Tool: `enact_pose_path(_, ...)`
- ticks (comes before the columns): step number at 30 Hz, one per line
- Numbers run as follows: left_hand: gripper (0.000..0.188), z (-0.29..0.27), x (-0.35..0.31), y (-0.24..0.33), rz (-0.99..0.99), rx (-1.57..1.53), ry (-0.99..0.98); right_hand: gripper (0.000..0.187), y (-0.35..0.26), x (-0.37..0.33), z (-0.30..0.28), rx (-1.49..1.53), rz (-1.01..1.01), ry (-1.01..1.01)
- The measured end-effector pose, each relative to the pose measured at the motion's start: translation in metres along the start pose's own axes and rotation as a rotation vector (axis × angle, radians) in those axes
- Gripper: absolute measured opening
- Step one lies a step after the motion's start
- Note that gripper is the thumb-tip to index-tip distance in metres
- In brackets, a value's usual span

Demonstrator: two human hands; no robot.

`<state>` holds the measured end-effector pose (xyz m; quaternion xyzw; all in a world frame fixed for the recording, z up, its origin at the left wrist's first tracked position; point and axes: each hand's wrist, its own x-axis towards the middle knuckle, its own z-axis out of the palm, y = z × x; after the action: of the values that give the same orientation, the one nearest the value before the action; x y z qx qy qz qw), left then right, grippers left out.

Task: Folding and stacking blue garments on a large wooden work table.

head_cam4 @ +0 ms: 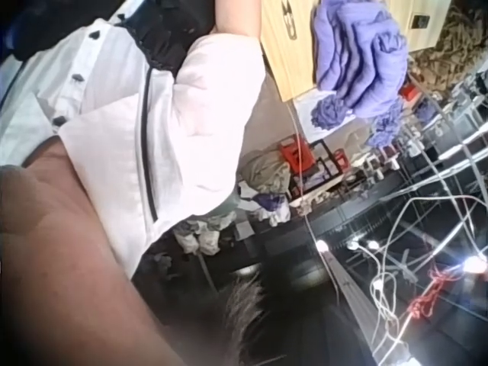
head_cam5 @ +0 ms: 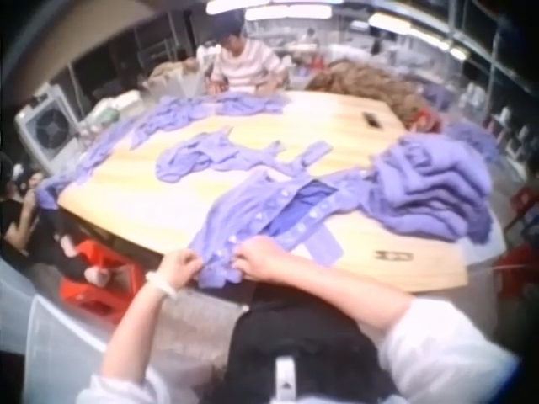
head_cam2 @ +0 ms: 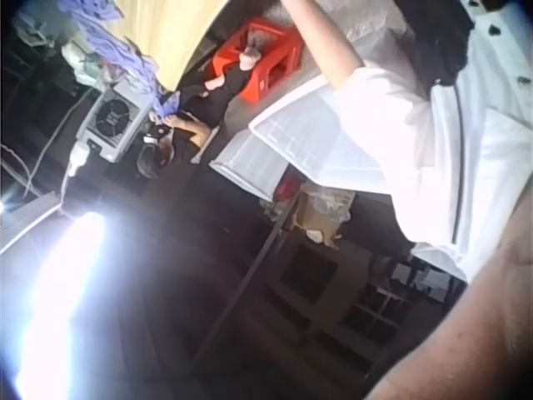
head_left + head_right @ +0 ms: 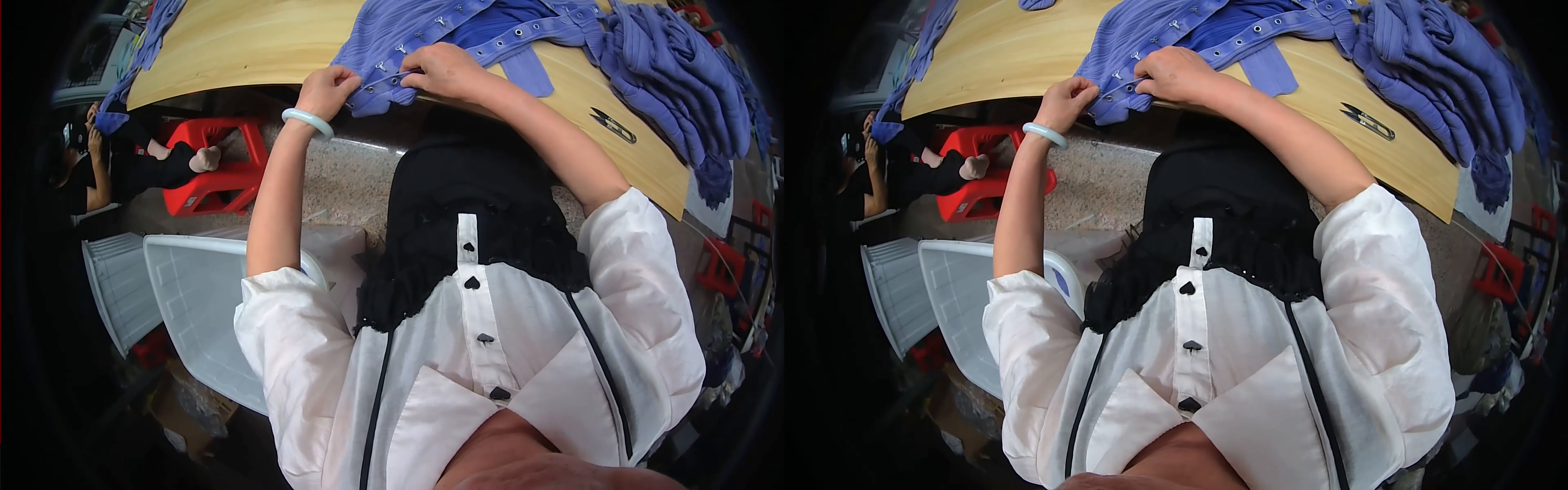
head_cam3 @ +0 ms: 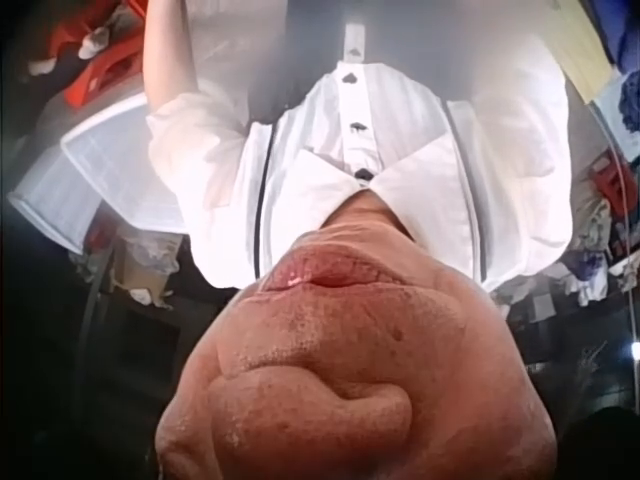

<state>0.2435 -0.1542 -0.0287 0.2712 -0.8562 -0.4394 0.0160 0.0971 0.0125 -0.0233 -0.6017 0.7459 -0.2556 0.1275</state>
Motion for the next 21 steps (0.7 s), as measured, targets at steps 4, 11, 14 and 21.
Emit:
enact_pose_path(4,0.031,0.009,0.010,0.020,0.151,0.325,0.122,0.022,0.002,0.000,0.006,0.068,-0.026,0.052)
enact_pose_path(11,0.031,0.018,0.020,0.019,0.151,0.411,0.065,0.021,-0.002,0.002,0.010,0.058,-0.057,0.123)
enact_pose_path(14,0.027,0.019,0.013,0.024,0.151,0.382,0.109,0.021,-0.001,0.006,0.012,0.077,-0.032,0.129)
enact_pose_path(21,0.022,0.014,0.008,0.025,0.198,0.204,0.118,0.022,-0.003,0.013,0.013,0.142,0.034,0.172)
